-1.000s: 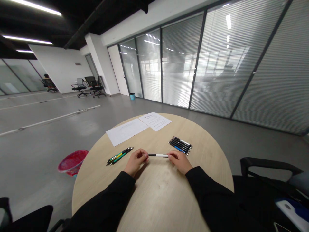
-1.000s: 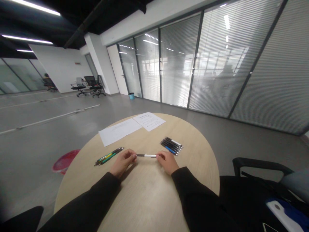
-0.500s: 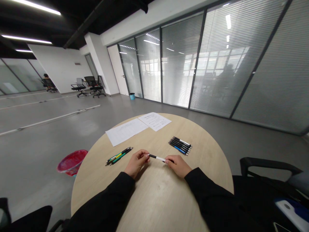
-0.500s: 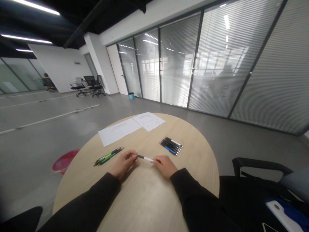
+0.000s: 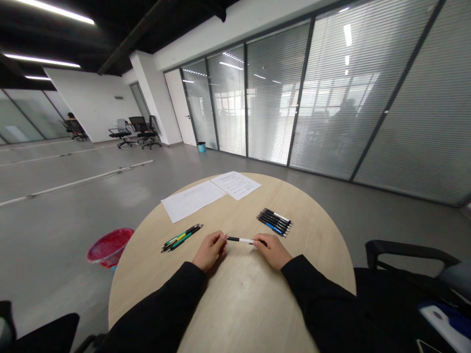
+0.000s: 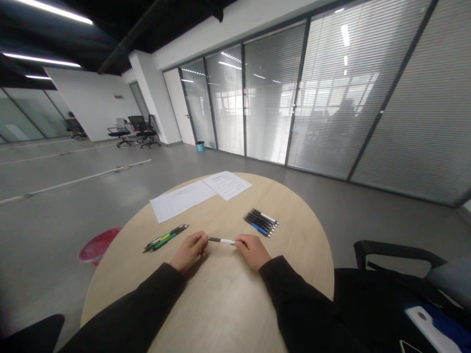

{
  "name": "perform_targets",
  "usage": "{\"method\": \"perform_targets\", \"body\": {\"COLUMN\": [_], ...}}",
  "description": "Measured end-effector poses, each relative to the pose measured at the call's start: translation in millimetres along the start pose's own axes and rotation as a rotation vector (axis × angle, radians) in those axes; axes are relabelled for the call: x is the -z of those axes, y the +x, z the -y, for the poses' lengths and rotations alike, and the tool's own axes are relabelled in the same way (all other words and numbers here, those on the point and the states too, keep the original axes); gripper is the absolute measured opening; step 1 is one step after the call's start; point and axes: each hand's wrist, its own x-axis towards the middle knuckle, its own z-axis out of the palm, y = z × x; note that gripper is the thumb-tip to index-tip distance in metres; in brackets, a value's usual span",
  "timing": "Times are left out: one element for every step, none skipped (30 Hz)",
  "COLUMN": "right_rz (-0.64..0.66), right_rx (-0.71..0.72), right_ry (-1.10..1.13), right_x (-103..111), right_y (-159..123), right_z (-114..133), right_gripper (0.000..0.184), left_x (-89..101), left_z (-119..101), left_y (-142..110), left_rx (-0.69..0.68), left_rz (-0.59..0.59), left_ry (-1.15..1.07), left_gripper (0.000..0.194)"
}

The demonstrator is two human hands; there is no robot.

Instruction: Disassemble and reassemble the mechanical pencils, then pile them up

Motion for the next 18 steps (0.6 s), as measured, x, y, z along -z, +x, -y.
{"method": "perform_targets", "body": {"right_rz": [-0.006,-0.01,-0.01,-0.011,-0.01,-0.009,-0.009,-0.008,-0.009,-0.01,-0.01,-0.011,-0.012,-0.012,-0.012,-0.011,-0.01,-0.008], "right_rx": [0.002,0.003,0.004,0.005,0.004,0.004,0.003,0.003,0.003,0.002,0.001,0.001,0.003,0.007,0.01,0.014,0.016,0.015], "right_ry": [0.0,0.001,0.003,0.004,0.006,0.007,0.007,0.007,0.006,0.004,0.001,-0.003,-0.006,-0.009,-0.01,-0.01,-0.008,-0.006], "right_x": [-0.1,-0.2,-0.1,0.0,0.2,0.3,0.5,0.6,0.7,0.7,0.7,0.7,0.7,0.7,0.7,0.8,1.0,1.2], "right_y": [0.0,0.1,0.1,0.1,0.1,0.1,0.1,0.2,0.2,0.2,0.3,0.3,0.4,0.4,0.4,0.5,0.5,0.5], "right_z": [0.0,0.0,0.0,0.1,0.3,0.4,0.5,0.5,0.5,0.5,0.4,0.4,0.4,0.4,0.6,0.8,1.0,1.2], "right_gripper": [0.022,0.022,0.023,0.023,0.023,0.023,0.023,0.024,0.024,0.024,0.024,0.024,0.024,0.024,0.024,0.024,0.024,0.024], "left_x": [-0.1,-0.1,0.1,0.3,0.6,1.0,1.4,1.8,2.3,2.8,3.2,3.6,3.9,4.1,4.1,4.1,3.9,3.7], "left_z": [0.0,-0.2,-0.6,-1.2,-2.0,-2.9,-3.8,-4.6,-5.1,-5.3,-5.2,-4.8,-4.1,-3.2,-2.4,-1.6,-1.0,-0.7], "left_y": [-0.1,-0.3,-0.5,-0.6,-0.7,-0.7,-0.6,-0.6,-0.5,-0.4,-0.4,-0.5,-0.6,-0.7,-0.8,-0.9,-0.9,-0.9], "left_rx": [-0.011,-0.018,-0.022,-0.027,-0.035,-0.049,-0.065,-0.081,-0.094,-0.104,-0.107,-0.104,-0.096,-0.084,-0.07,-0.056,-0.044,-0.038], "left_rz": [0.0,0.0,0.002,0.008,0.021,0.037,0.056,0.07,0.082,0.088,0.089,0.084,0.075,0.063,0.052,0.041,0.033,0.033], "left_ry": [0.037,0.072,0.091,0.088,0.063,0.025,-0.014,-0.042,-0.051,-0.038,-0.011,0.021,0.056,0.091,0.125,0.151,0.166,0.163], "left_gripper": [0.048,0.049,0.049,0.048,0.044,0.04,0.037,0.035,0.034,0.034,0.034,0.034,0.036,0.038,0.041,0.044,0.046,0.047]}}
